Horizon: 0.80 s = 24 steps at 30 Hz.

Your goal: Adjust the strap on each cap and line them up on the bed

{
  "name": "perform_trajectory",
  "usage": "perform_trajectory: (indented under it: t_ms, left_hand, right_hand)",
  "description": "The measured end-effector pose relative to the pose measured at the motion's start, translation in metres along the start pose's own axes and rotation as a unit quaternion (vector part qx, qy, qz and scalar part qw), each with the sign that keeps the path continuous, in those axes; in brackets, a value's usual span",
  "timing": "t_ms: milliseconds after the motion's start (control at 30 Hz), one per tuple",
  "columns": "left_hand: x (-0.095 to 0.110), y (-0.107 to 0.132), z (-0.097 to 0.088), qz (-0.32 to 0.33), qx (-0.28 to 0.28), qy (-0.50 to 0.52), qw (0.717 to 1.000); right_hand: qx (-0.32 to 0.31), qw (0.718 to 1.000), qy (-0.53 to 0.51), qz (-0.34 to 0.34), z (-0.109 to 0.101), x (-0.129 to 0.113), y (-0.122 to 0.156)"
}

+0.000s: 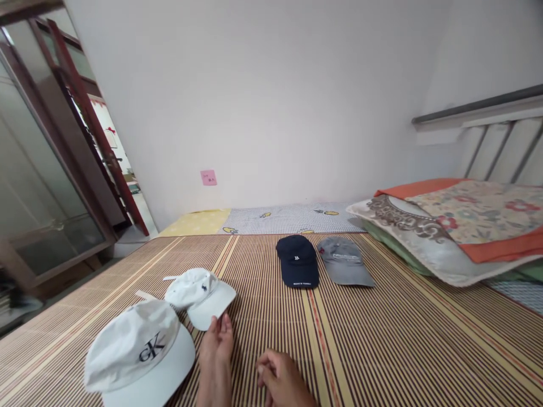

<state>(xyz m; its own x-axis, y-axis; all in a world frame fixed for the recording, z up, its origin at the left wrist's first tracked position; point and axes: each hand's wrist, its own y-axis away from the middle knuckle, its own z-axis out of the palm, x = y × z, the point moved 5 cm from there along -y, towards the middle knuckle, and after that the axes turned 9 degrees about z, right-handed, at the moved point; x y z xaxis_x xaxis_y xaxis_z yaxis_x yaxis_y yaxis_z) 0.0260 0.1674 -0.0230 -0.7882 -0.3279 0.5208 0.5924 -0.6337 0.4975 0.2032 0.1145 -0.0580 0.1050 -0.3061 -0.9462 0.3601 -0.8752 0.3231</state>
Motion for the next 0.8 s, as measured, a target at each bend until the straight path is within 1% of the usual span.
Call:
perform_trajectory:
  t_ms: [100,200,267,333,367,433,533,633,700,767,800]
  left_hand:
    - [-0.009,0.023,0.005,0.006,-0.043,0.005,0.999]
    - [-0.02,0.049,0.017,-0.006,-0.098,0.009,0.995]
    - [-0.025,0.064,0.028,-0.023,-0.152,0.006,0.988]
    - [-0.031,0.077,0.037,-0.053,-0.211,0.008,0.976]
    - [-0.034,0.082,0.04,-0.074,-0.237,0.01,0.969]
    - [-0.041,0.09,0.041,-0.12,-0.286,0.01,0.951]
    - [-0.051,0.101,0.037,-0.159,-0.366,-0.029,0.916]
    - [-0.059,0.115,0.033,-0.162,-0.449,-0.099,0.873]
    - [-0.063,0.129,0.033,-0.163,-0.513,-0.139,0.831]
    - [-0.068,0.145,0.034,-0.174,-0.58,-0.176,0.776]
    - [-0.07,0.153,0.034,-0.182,-0.608,-0.195,0.748]
  right_hand:
    - [-0.004,0.998,-0.058,0.003,-0.003,0.002,-0.004]
    - [-0.009,0.989,-0.146,0.01,-0.017,-0.002,-0.003]
    - [-0.009,0.971,-0.239,0.027,-0.032,-0.009,0.0]
    - [-0.008,0.944,-0.326,0.041,-0.05,-0.019,0.006]
    - [-0.008,0.935,-0.353,0.033,-0.06,-0.027,0.01]
    - [-0.015,0.922,-0.387,-0.003,-0.081,-0.043,0.019]
    - [-0.012,0.906,-0.419,-0.062,-0.112,-0.064,0.036]
    - [0.01,0.901,-0.419,-0.109,-0.137,-0.078,0.053]
    - [0.016,0.902,-0.41,-0.136,-0.148,-0.084,0.065]
    - [0.029,0.898,-0.409,-0.158,-0.161,-0.085,0.077]
    - [0.048,0.895,-0.411,-0.166,-0.168,-0.083,0.082]
